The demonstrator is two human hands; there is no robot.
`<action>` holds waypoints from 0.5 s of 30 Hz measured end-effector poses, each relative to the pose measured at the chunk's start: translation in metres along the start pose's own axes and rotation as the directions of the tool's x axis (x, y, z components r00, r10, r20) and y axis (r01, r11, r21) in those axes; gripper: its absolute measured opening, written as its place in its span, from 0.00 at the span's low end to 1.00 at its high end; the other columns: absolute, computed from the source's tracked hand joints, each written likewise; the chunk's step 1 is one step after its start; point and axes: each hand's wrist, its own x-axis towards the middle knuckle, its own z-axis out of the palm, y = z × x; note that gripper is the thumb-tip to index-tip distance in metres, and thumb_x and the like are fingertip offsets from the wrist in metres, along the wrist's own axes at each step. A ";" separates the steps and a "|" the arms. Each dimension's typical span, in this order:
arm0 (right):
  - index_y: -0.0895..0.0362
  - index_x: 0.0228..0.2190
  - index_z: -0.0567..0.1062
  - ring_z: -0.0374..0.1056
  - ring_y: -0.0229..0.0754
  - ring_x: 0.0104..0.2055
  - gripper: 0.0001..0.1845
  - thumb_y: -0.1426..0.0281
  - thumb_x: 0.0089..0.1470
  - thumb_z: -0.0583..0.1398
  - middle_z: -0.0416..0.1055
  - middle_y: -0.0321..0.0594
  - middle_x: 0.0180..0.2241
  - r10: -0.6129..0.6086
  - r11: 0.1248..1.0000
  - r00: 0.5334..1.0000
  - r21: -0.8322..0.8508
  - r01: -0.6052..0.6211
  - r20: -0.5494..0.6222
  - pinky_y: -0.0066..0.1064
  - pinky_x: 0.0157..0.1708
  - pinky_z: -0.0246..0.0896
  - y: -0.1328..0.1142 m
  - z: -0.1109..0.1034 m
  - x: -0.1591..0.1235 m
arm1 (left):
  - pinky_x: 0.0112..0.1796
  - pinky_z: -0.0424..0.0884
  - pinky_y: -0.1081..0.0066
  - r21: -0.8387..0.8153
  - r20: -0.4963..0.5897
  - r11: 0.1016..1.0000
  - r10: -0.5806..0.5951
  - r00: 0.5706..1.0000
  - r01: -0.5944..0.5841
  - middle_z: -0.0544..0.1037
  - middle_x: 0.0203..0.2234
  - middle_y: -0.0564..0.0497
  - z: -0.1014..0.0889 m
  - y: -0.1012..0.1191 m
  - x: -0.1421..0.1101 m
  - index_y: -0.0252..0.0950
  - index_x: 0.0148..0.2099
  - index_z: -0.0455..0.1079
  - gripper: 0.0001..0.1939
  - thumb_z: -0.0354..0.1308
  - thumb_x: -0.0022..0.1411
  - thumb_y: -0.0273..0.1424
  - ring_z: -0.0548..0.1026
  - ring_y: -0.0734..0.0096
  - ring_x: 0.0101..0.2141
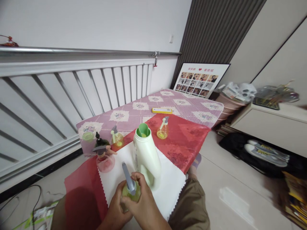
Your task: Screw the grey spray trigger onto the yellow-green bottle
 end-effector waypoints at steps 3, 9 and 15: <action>0.53 0.52 0.66 0.63 0.49 0.58 0.29 0.73 0.46 0.61 0.67 0.46 0.54 -0.075 0.997 0.993 -0.002 0.076 0.093 0.45 0.60 0.54 -0.003 -0.011 0.000 | 0.58 0.67 0.54 0.001 -0.009 1.000 -0.014 1.000 0.014 0.69 0.57 0.39 0.000 -0.002 0.001 0.37 0.62 0.55 0.41 0.63 0.45 0.30 0.69 0.50 0.57; 0.53 0.39 0.75 0.67 0.45 0.50 0.10 0.71 0.53 0.59 0.69 0.43 0.44 -0.184 0.977 0.980 -0.092 0.190 0.073 0.38 0.53 0.61 -0.006 -0.020 0.004 | 0.61 0.63 0.50 0.043 0.027 0.998 -0.051 0.998 0.050 0.67 0.58 0.38 0.000 -0.009 -0.001 0.35 0.61 0.51 0.41 0.59 0.43 0.27 0.66 0.50 0.59; 0.53 0.34 0.73 0.69 0.42 0.43 0.06 0.73 0.52 0.59 0.69 0.37 0.36 -0.221 0.970 0.965 -0.071 0.232 0.144 0.35 0.47 0.63 -0.014 -0.026 0.005 | 0.61 0.62 0.51 0.023 0.021 1.000 0.013 1.000 -0.014 0.67 0.59 0.40 0.002 -0.018 0.000 0.37 0.62 0.51 0.43 0.59 0.42 0.26 0.65 0.50 0.60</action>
